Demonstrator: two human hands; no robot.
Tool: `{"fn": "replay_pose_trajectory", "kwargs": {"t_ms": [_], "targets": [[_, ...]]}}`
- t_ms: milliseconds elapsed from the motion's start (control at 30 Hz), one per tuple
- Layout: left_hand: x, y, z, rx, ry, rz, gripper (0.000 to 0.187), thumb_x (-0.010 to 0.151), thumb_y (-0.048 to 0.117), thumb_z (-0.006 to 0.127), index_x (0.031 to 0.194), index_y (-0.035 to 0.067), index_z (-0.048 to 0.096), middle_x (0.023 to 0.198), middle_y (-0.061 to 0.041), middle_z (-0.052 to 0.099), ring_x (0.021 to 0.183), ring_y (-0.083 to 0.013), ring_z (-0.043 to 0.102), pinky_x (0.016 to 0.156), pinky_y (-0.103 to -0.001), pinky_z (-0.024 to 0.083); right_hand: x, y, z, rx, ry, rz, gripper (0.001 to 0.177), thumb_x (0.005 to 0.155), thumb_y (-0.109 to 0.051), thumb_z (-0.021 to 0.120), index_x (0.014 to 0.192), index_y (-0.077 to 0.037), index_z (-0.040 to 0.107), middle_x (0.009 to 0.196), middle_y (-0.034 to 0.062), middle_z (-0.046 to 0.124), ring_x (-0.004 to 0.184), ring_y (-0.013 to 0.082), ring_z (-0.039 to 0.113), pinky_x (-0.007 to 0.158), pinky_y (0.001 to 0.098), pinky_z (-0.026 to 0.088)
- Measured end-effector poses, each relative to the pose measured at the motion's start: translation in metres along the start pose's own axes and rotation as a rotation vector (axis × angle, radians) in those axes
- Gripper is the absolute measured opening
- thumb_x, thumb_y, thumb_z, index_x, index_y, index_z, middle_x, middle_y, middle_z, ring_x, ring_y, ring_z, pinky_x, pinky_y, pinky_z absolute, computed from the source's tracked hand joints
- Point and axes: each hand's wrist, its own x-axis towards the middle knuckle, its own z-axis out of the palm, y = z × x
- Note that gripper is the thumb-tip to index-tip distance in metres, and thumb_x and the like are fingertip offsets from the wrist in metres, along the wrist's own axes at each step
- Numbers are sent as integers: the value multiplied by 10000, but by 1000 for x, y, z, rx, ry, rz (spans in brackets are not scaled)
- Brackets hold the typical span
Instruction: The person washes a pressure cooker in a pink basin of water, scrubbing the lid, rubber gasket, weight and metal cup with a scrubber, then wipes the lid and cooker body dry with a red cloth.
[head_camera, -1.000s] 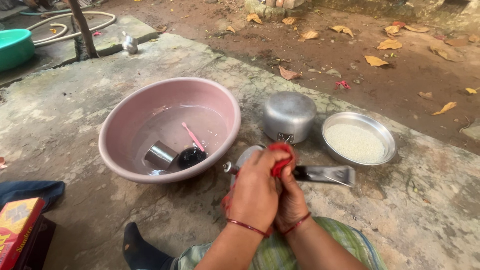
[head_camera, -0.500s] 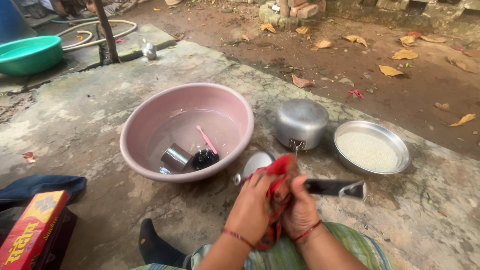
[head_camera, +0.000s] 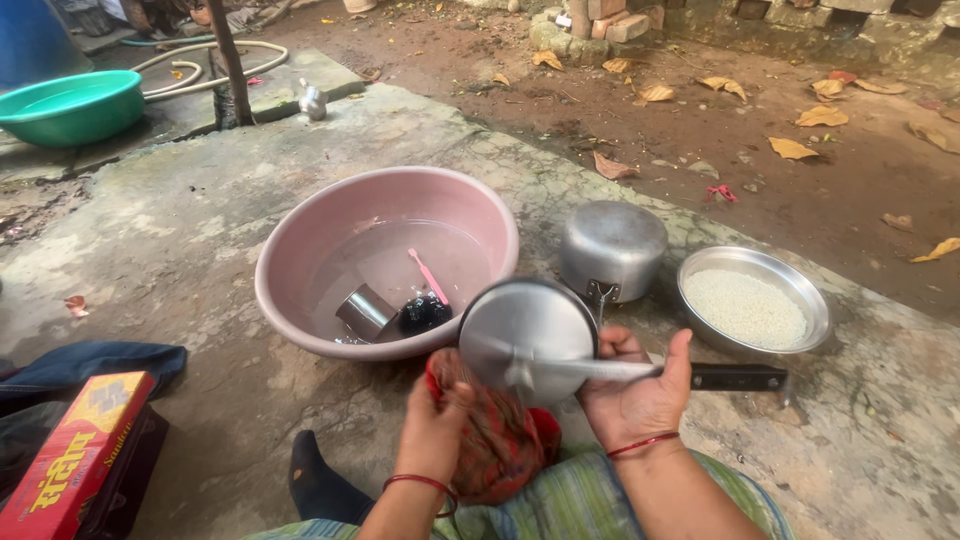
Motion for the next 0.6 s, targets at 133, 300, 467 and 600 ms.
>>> {"fn": "replay_pose_trajectory", "kwargs": {"t_ms": [133,300,467,600], "targets": [[-14,19,1,-96,-209,134,367,796,-68,708,1120,95,652,1156,-70,688,1127,-185,658,990,-319,512,9,0,-5,-126,-44,-46,710,1088,-717,452,885,-56,611,800,82,614,864,296,642,947,517,462],[-21,27,-7,298,43,549,324,703,-187,684,893,73,718,1157,-94,621,1129,-256,646,990,-345,514,9,11,8,-410,398,123,294,941,-371,665,976,-89,590,839,89,658,851,265,643,851,444,551],[-19,47,-16,483,113,562,434,648,-200,657,954,99,732,1170,-102,615,1131,-297,634,974,-353,524,1,27,12,-611,404,308,379,773,27,667,1147,-3,606,979,173,709,948,302,691,840,405,600],[-14,82,-26,483,201,508,417,688,-113,745,1042,101,693,1195,-138,567,1092,-319,627,940,-356,543,6,28,0,-750,416,93,603,659,172,545,1216,-59,554,1064,148,628,923,264,638,764,366,567]]}}
